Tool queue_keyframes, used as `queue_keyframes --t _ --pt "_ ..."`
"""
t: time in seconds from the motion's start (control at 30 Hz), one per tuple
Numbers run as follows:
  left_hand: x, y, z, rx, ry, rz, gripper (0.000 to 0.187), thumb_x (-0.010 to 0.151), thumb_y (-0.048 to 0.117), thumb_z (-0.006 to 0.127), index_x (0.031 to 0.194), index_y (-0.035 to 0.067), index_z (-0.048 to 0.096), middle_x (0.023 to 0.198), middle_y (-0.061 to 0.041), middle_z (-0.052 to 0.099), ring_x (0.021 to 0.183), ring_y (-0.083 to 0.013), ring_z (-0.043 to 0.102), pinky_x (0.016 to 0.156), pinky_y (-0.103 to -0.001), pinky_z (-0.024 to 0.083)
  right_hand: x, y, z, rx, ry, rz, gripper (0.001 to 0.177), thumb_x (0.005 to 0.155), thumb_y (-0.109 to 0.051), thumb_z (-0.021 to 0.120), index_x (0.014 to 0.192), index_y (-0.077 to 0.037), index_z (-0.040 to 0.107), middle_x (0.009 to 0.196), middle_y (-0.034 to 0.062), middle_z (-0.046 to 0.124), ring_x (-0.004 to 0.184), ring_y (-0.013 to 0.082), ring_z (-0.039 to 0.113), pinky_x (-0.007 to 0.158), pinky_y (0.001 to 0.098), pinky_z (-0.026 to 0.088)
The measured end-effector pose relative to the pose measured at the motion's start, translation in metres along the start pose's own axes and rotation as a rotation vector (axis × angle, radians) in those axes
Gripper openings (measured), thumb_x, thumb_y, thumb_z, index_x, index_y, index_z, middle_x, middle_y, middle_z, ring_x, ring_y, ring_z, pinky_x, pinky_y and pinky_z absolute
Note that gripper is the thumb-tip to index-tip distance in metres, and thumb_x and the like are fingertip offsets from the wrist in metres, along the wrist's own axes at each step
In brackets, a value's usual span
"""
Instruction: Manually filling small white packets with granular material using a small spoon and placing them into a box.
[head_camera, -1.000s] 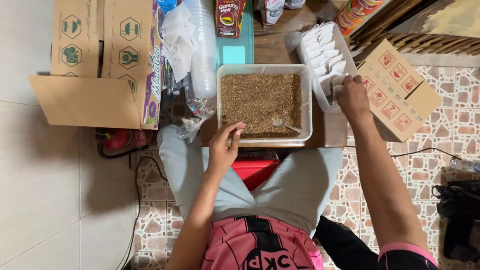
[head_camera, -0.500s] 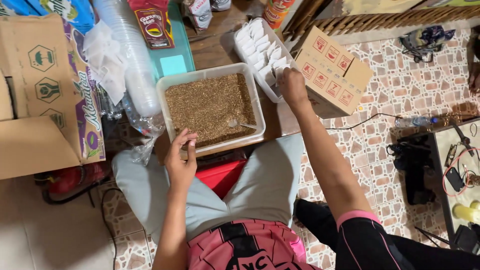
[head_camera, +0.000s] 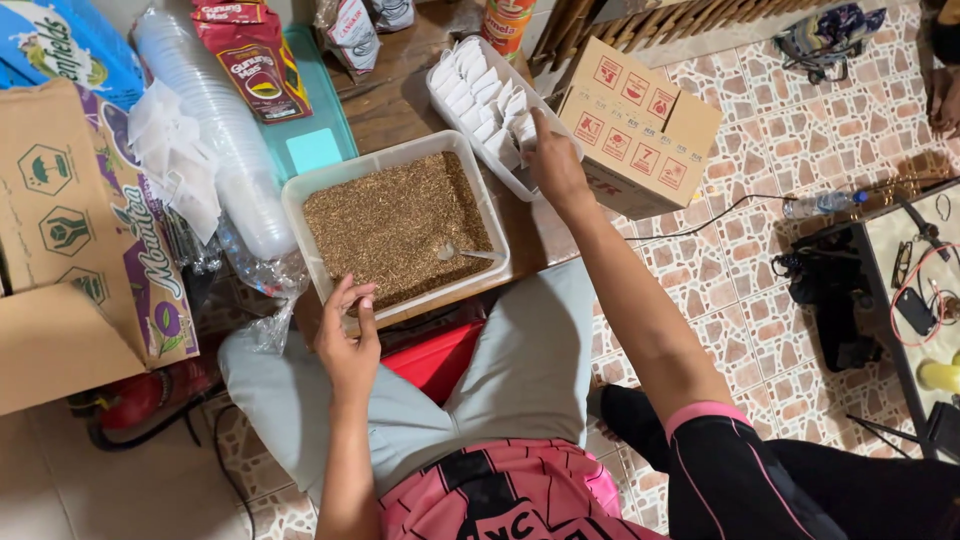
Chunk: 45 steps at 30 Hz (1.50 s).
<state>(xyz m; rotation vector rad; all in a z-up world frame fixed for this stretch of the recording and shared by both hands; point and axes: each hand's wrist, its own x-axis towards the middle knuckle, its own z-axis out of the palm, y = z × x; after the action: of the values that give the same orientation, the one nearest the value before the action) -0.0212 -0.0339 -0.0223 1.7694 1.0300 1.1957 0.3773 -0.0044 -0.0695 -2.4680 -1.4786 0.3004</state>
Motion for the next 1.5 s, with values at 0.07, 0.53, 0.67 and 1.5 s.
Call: queue_keyframes --t 0.07,0.53,0.67,1.5 --pt "0.001 0.001 0.000 0.002 -0.009 0.001 0.044 0.094 -0.014 0.061 0.137 -0.006 0.058 0.107 -0.016 0.075 0.096 -0.0308 0.073 0.093 -0.042 0.055 0.014 0.027 0.026 -0.041 0.015 -0.010 0.057 0.091 -0.013 0.077 0.138 -0.010 0.044 0.093 0.0214 0.071 0.090 0.0438 0.074 0.078 0.0509 0.064" --pt "0.000 -0.006 0.003 0.011 0.028 0.014 0.045 0.093 -0.016 0.064 0.137 -0.008 0.058 0.105 -0.018 0.075 0.092 -0.0339 0.074 0.090 -0.043 0.057 0.025 0.047 -0.007 -0.667 0.073 -0.354 0.029 0.079 -0.015 0.085 0.103 -0.009 0.070 0.097 0.0158 0.063 0.089 0.0362 0.071 0.072 0.0456 0.062" --pt "0.000 0.002 -0.001 0.023 0.032 0.019 0.042 0.095 -0.016 0.064 0.136 -0.008 0.060 0.107 -0.018 0.074 0.095 -0.0351 0.073 0.092 -0.045 0.056 0.036 0.042 -0.024 -0.737 0.068 -0.655 0.030 0.073 -0.029 0.091 0.096 -0.019 0.074 0.120 0.0069 0.050 0.107 0.0287 0.051 0.081 0.0350 0.047" --pt "0.001 -0.006 -0.001 0.062 0.039 0.009 0.041 0.095 -0.012 0.066 0.135 -0.004 0.063 0.107 -0.013 0.076 0.097 -0.0324 0.073 0.094 -0.043 0.056 0.059 0.034 -0.024 -0.599 -0.159 -0.595 0.064 0.076 -0.031 0.089 0.130 -0.021 0.056 0.101 0.0031 0.068 0.099 0.0247 0.059 0.091 0.0472 0.032"
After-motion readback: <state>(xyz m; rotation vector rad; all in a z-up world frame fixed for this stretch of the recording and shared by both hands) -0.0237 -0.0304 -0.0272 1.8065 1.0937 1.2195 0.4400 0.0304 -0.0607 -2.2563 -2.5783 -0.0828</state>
